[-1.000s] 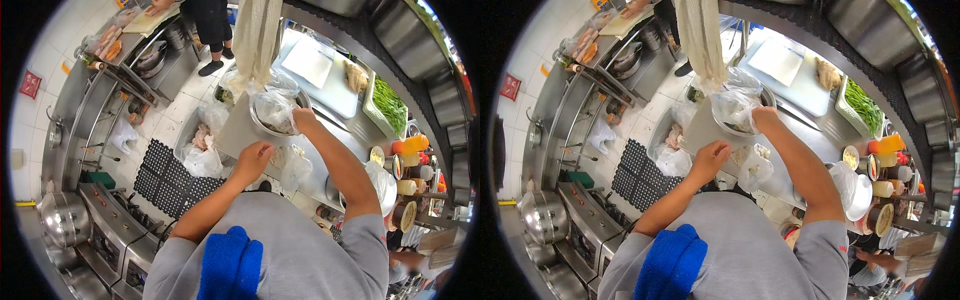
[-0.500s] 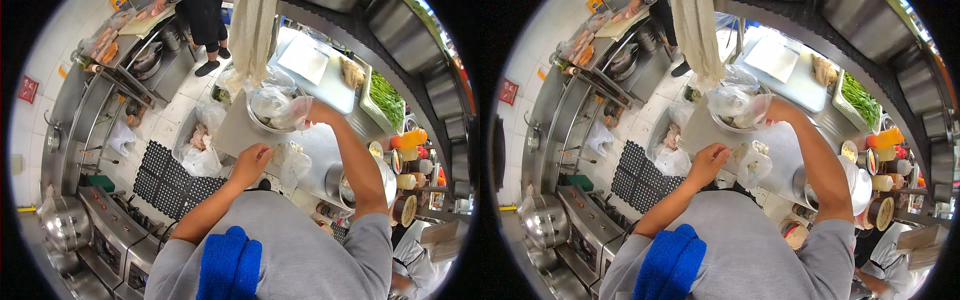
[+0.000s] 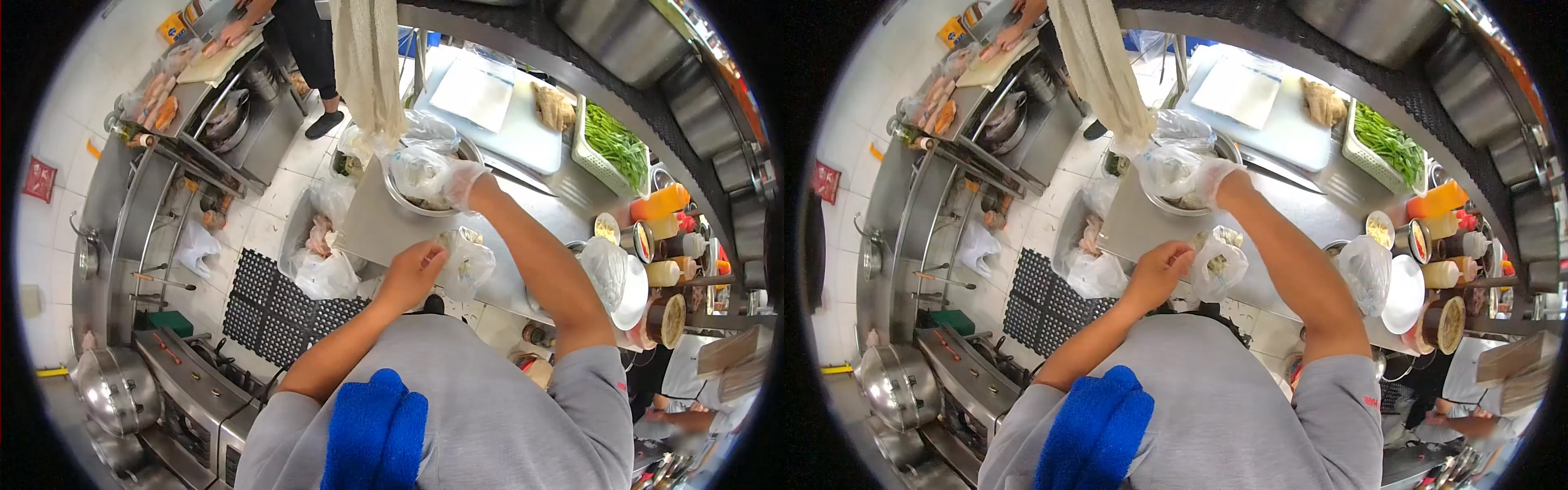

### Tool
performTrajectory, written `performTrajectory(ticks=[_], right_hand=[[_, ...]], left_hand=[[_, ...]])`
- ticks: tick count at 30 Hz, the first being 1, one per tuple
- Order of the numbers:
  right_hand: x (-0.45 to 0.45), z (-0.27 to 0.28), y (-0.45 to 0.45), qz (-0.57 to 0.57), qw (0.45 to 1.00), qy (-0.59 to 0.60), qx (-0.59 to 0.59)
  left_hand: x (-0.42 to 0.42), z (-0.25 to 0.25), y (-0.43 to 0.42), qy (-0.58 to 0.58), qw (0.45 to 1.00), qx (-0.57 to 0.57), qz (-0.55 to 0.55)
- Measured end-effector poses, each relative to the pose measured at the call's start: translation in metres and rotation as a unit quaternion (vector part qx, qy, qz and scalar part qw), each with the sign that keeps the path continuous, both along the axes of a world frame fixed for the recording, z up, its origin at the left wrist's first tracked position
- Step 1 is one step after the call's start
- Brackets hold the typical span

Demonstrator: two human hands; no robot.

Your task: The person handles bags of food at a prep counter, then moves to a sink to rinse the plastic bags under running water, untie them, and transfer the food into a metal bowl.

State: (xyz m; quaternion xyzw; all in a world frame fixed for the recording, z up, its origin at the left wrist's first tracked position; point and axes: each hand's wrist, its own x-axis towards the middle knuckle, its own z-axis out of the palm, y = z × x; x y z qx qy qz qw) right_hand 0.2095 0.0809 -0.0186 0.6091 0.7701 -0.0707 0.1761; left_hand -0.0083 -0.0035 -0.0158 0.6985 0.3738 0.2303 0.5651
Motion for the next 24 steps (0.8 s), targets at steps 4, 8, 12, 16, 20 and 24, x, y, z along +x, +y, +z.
performTrajectory(ticks=[4, 8, 12, 16, 20, 24], right_hand=[[-0.016, -0.001, -0.006, -0.063, 0.997, 0.02, 0.048], [0.004, -0.035, 0.002, -0.094, 0.985, 0.122, 0.073], [0.012, -0.008, 0.012, 0.156, 0.986, -0.061, -0.017], [0.021, 0.013, -0.009, 0.184, 0.975, -0.005, 0.122], [0.054, 0.018, -0.039, 0.035, 0.956, 0.279, 0.08], [0.05, 0.044, -0.091, -0.15, 0.933, 0.298, 0.132]], left_hand=[[-0.003, -0.002, -0.003, 0.01, 1.0, 0.012, -0.001], [-0.01, -0.003, -0.003, 0.018, 1.0, 0.012, 0.017], [-0.014, -0.007, -0.002, 0.005, 0.999, -0.022, 0.044], [-0.016, 0.006, -0.005, 0.038, 0.999, 0.011, 0.025], [-0.009, 0.022, -0.012, 0.053, 0.997, -0.036, -0.034], [0.001, 0.049, -0.013, 0.172, 0.976, 0.0, -0.131]])
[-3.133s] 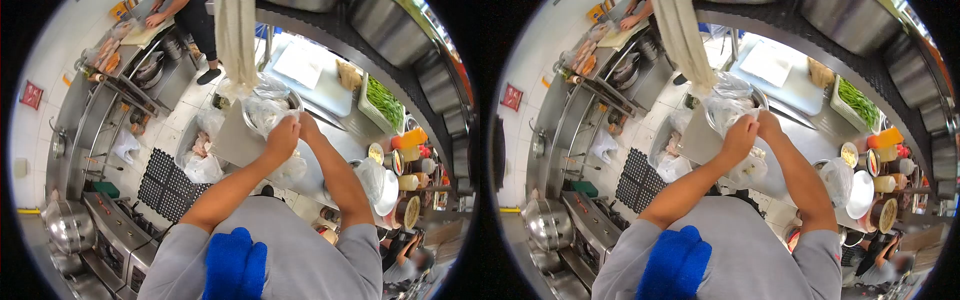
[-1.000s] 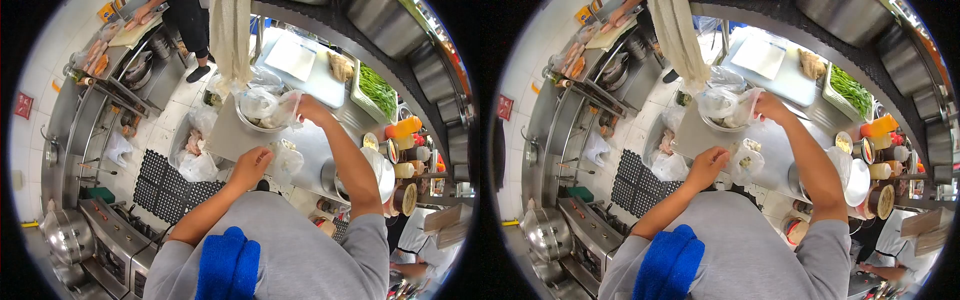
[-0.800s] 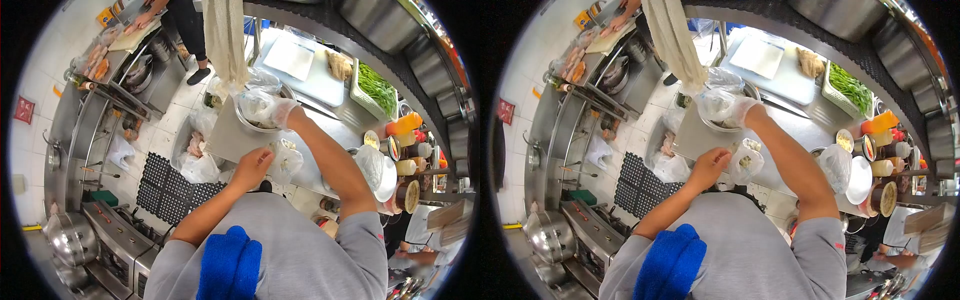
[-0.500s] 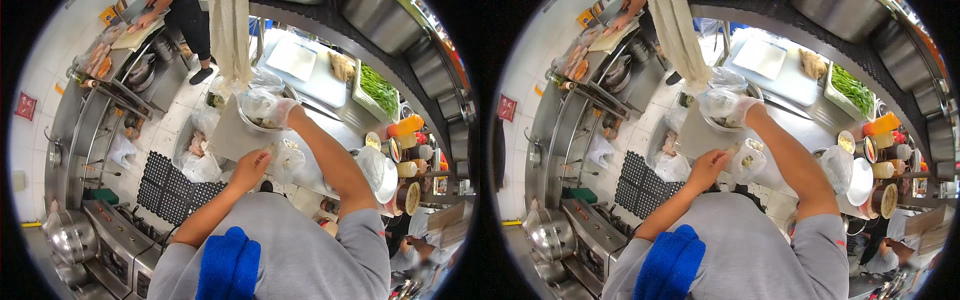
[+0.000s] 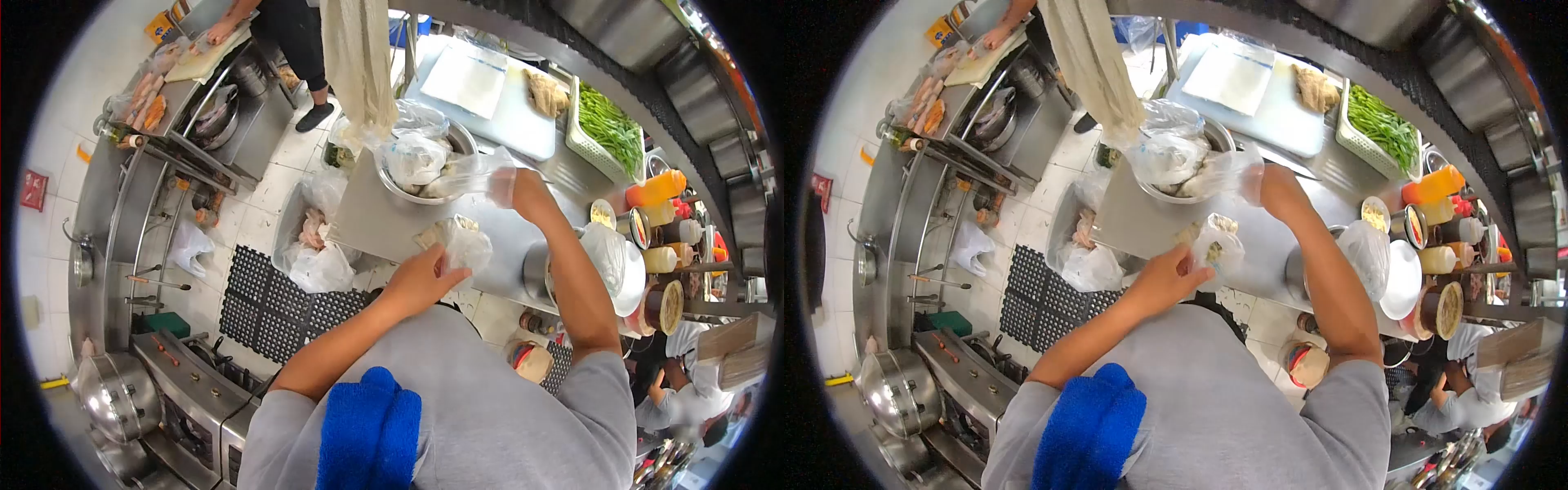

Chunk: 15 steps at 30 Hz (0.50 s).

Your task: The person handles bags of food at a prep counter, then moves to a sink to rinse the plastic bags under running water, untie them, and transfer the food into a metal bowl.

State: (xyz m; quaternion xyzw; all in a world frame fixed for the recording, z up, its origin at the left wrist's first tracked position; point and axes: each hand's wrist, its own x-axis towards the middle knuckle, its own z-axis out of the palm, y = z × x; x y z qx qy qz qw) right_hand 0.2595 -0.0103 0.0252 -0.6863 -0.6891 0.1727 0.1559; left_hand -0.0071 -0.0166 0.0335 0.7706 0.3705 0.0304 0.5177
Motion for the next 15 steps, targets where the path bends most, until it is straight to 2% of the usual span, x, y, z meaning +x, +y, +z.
performTrajectory(ticks=[1, 2, 4, 5, 6, 7, 9, 13, 15], right_hand=[[-0.007, 0.016, -0.014, -0.172, 0.981, 0.043, -0.075], [-0.012, 0.026, -0.026, -0.175, 0.98, 0.044, -0.078], [-0.02, 0.042, -0.048, -0.252, 0.953, 0.164, 0.03], [-0.025, 0.048, -0.059, -0.258, 0.952, 0.165, 0.029], [-0.031, 0.053, -0.07, -0.25, 0.935, 0.25, 0.016], [-0.039, 0.054, -0.08, -0.24, 0.912, 0.333, 0.003], [-0.064, 0.051, -0.091, -0.199, 0.894, 0.398, -0.049], [-0.09, 0.015, -0.084, -0.137, 0.914, 0.38, -0.046], [-0.087, -0.001, -0.076, -0.035, 0.985, 0.145, 0.082]], left_hand=[[0.001, -0.004, -0.001, 0.002, 1.0, -0.006, -0.003], [0.003, -0.011, 0.0, -0.026, 0.999, -0.009, 0.019], [0.007, -0.027, 0.002, -0.054, 0.998, -0.013, 0.035], [0.008, -0.038, 0.003, -0.124, 0.988, -0.053, 0.072], [0.009, -0.043, 0.004, -0.191, 0.971, -0.093, 0.11], [0.01, -0.042, 0.004, -0.19, 0.971, -0.096, 0.106], [0.013, -0.035, 0.004, -0.211, 0.953, -0.154, 0.153], [0.017, -0.026, 0.009, -0.222, 0.945, -0.18, 0.162], [0.022, -0.021, 0.016, -0.236, 0.948, -0.16, 0.14]])
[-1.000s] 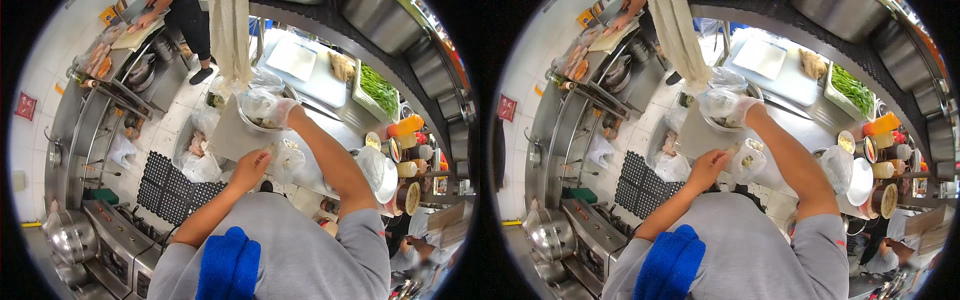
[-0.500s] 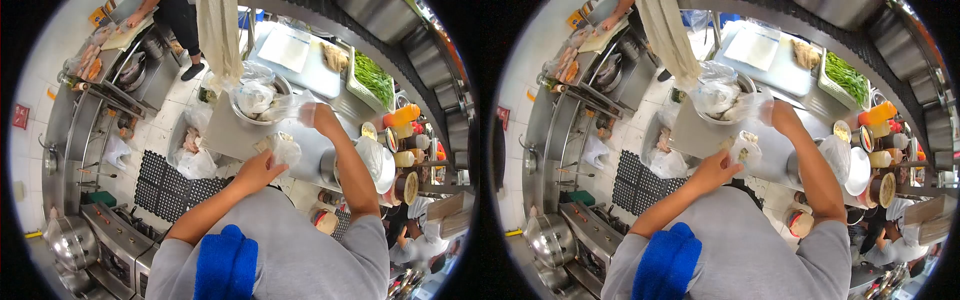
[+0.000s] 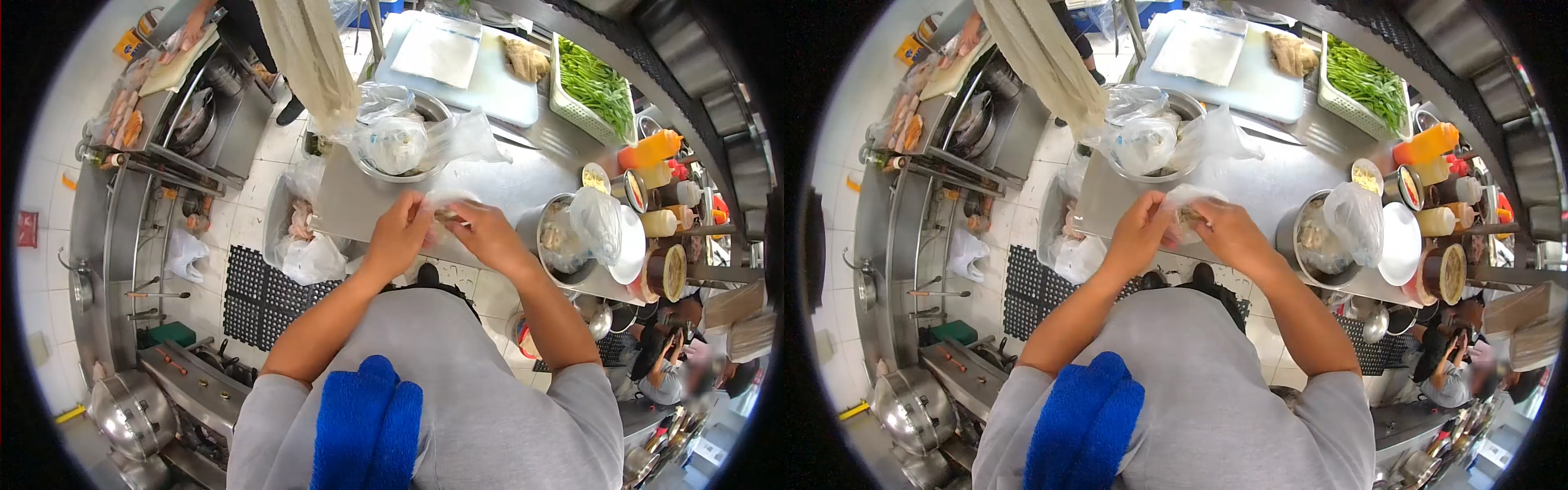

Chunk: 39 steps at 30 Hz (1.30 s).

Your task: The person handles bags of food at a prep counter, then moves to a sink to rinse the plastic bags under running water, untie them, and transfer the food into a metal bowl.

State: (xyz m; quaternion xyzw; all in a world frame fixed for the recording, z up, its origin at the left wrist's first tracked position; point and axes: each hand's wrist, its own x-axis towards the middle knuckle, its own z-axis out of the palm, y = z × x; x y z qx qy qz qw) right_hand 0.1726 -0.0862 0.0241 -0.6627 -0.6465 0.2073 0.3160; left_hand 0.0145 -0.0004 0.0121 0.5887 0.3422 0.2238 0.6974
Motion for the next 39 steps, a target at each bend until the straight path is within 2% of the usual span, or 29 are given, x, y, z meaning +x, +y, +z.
performTrajectory(ticks=[1, 3, 5, 6, 8, 9, 10, 13, 16, 20, 25, 30, 32, 35, 39], right_hand=[[0.004, 0.001, 0.001, 0.001, 1.0, 0.001, 0.001], [0.013, 0.011, -0.002, -0.116, 0.987, 0.108, 0.022], [0.017, 0.039, 0.002, -0.218, 0.975, 0.039, 0.02], [0.02, 0.028, 0.005, -0.218, 0.975, 0.04, 0.02], [0.03, -0.013, 0.014, -0.202, 0.976, 0.028, -0.078], [0.036, -0.016, 0.021, -0.152, 0.972, 0.06, -0.167], [0.04, -0.016, 0.023, -0.153, 0.973, 0.061, -0.164], [0.048, 0.008, 0.028, -0.174, 0.955, 0.217, -0.101], [0.062, 0.046, 0.035, -0.138, 0.967, 0.191, -0.096], [0.08, 0.093, 0.044, -0.137, 0.977, 0.148, -0.067], [0.094, 0.13, 0.041, -0.146, 0.976, 0.151, -0.058], [0.12, 0.136, 0.037, -0.148, 0.978, 0.143, -0.04], [0.132, 0.135, 0.037, -0.158, 0.976, 0.149, -0.027], [0.148, 0.129, 0.036, -0.174, 0.974, 0.142, -0.041], [0.14, 0.131, 0.033, -0.164, 0.973, 0.157, -0.039]], left_hand=[[0.003, 0.005, 0.007, 0.001, 1.0, 0.001, 0.001], [0.007, 0.013, 0.022, 0.045, 0.998, 0.034, -0.004], [0.012, 0.014, 0.037, 0.031, 0.999, 0.022, -0.011], [0.014, 0.014, 0.043, 0.015, 1.0, 0.011, -0.021], [0.018, 0.015, 0.051, 0.017, 0.999, 0.001, -0.029], [0.019, 0.018, 0.054, 0.017, 0.999, -0.009, -0.038], [0.02, 0.023, 0.057, 0.017, 0.999, -0.006, -0.039], [0.019, 0.046, 0.067, 0.04, 0.998, -0.008, -0.057], [0.031, 0.077, 0.079, 0.008, 0.998, -0.02, -0.066], [0.049, 0.12, 0.089, 0.009, 0.994, 0.025, -0.105], [0.066, 0.143, 0.103, -0.035, 0.99, 0.043, -0.132], [0.082, 0.153, 0.106, -0.032, 0.989, 0.053, -0.135], [0.089, 0.156, 0.106, -0.069, 0.986, -0.009, -0.151], [0.102, 0.155, 0.102, -0.092, 0.983, -0.027, -0.155], [0.118, 0.152, 0.091, -0.111, 0.974, -0.003, -0.199]])
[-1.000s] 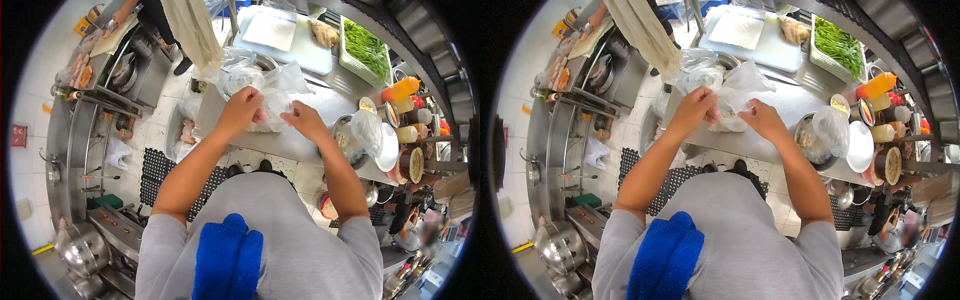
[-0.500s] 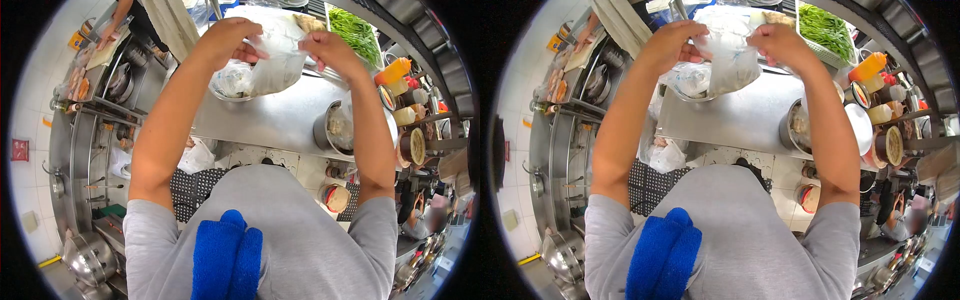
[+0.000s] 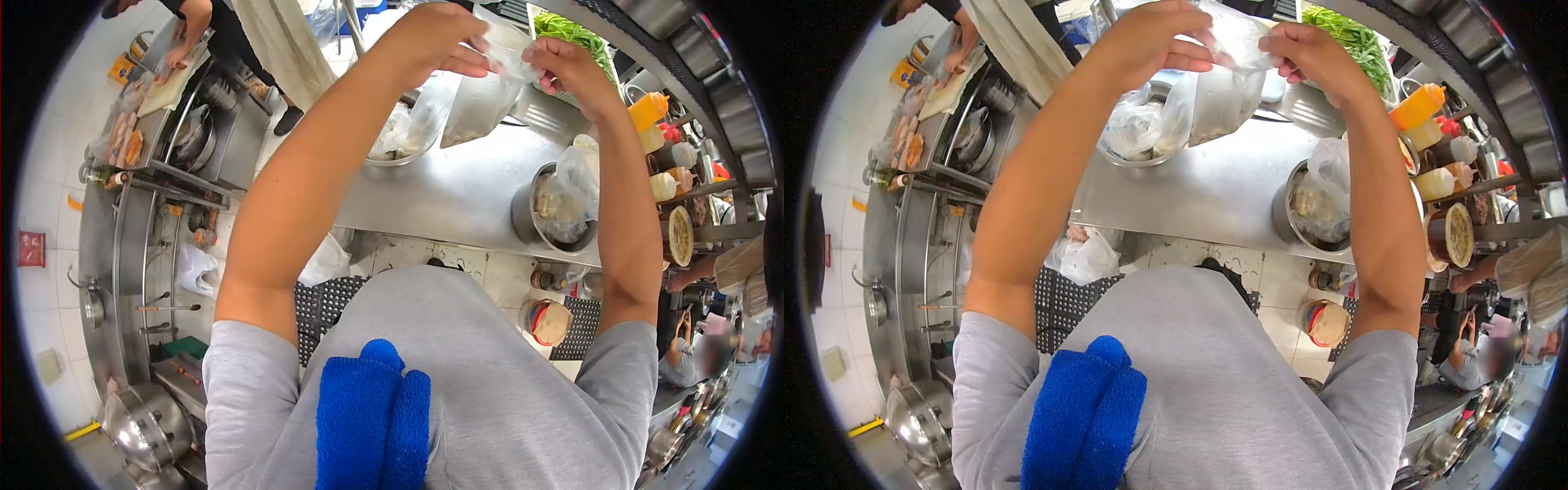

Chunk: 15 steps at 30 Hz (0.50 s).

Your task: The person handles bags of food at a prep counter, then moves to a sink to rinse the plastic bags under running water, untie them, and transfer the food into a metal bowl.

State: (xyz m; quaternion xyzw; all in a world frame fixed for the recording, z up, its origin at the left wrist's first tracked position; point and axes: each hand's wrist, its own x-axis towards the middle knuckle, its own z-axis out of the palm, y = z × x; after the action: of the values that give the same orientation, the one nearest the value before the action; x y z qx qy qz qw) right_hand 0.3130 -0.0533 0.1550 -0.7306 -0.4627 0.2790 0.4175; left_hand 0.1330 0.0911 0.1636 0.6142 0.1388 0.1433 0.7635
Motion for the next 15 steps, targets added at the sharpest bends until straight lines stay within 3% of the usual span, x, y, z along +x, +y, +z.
performTrajectory(ticks=[1, 3, 4, 5, 7, 9, 12, 13, 14, 15], right_hand=[[-0.002, 0.002, 0.001, 0.02, 0.999, 0.021, 0.025], [-0.009, 0.01, 0.002, 0.034, 0.997, 0.038, 0.054], [-0.017, 0.017, 0.003, 0.05, 0.996, 0.023, 0.065], [-0.022, 0.024, 0.003, 0.066, 0.995, 0.008, 0.073], [-0.025, 0.033, 0.001, 0.058, 0.997, -0.023, 0.04], [-0.04, 0.016, -0.004, -0.096, 0.968, -0.019, 0.233], [-0.074, -0.036, -0.017, -0.086, 0.939, -0.184, 0.276], [-0.076, -0.054, -0.009, -0.086, 0.928, -0.256, 0.256], [-0.073, -0.074, -0.002, -0.072, 0.956, -0.224, 0.174], [-0.078, -0.078, 0.003, -0.151, 0.963, -0.211, 0.072]], left_hand=[[0.004, -0.003, -0.004, -0.003, 1.0, 0.002, -0.003], [0.007, -0.006, -0.016, -0.058, 0.969, 0.238, 0.023], [0.003, 0.002, -0.023, 0.024, 0.95, 0.311, 0.009], [0.014, -0.011, -0.021, -0.039, 0.921, 0.385, 0.051], [0.023, -0.008, -0.017, 0.013, 0.923, 0.382, 0.053], [0.031, -0.001, -0.013, 0.005, 0.923, 0.38, 0.06], [0.04, -0.001, -0.005, -0.034, 0.933, 0.354, 0.05], [0.041, -0.005, -0.006, -0.059, 0.944, 0.324, 0.023], [0.039, -0.006, -0.012, -0.043, 0.966, 0.255, -0.015], [0.034, -0.008, -0.018, -0.043, 0.965, 0.257, -0.017]])
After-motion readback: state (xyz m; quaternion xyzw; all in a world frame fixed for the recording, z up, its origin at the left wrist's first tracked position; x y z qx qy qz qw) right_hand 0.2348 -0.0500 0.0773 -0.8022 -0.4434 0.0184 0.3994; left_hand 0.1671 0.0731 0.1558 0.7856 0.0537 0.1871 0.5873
